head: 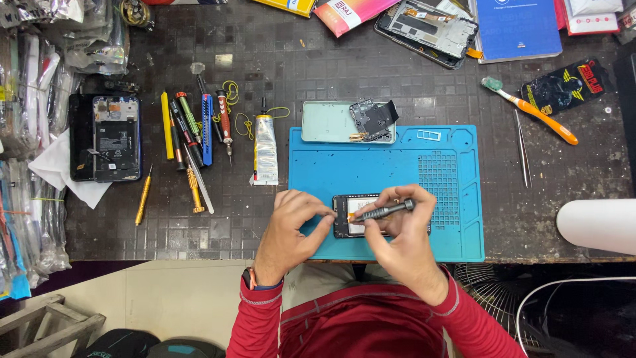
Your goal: The person disassembles a smartphone by removing the back cover, unscrewing internal components, and detaching the battery and camera module. They then clean the interior with a toothbrush and liquid before reassembling the device.
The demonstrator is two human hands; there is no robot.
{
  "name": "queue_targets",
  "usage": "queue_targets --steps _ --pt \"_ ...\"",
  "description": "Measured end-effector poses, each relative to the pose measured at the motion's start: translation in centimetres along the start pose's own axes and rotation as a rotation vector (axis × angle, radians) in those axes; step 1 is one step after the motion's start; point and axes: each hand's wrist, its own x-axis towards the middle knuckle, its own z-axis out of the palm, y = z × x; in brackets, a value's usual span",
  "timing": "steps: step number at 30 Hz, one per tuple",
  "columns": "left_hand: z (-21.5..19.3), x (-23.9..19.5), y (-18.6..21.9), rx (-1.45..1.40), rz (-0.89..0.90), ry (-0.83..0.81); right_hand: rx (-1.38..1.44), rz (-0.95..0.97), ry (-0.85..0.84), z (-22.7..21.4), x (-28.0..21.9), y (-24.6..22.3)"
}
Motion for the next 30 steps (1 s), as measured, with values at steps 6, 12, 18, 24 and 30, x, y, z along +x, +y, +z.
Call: queue_targets --steps 6,12,18,24,30 --pt "-0.2 -0.1 -0.3 -0.058 -0.082 0.002 -0.181 -0.089 -0.047 0.3 -2.2 2.0" --pt "0.1 0.1 -0.1 -0.001 -0.016 0.006 -0.101 -0.080 -0.057 -0.2 -2.5 2.5" --pt "0.1 0.1 -0.1 0.042 -0.022 -0.020 -0.199 -0.175 -0.052 0.2 -2.8 2.5" --pt "0.2 0.2 -0.2 0.077 0.000 -0.025 -0.191 -0.179 -0.048 0.1 -2.9 2.7" --pt "0.3 0.2 -0.2 0.097 0.019 -0.019 -0.229 -0.201 -0.054 0.2 -2.6 2.4"
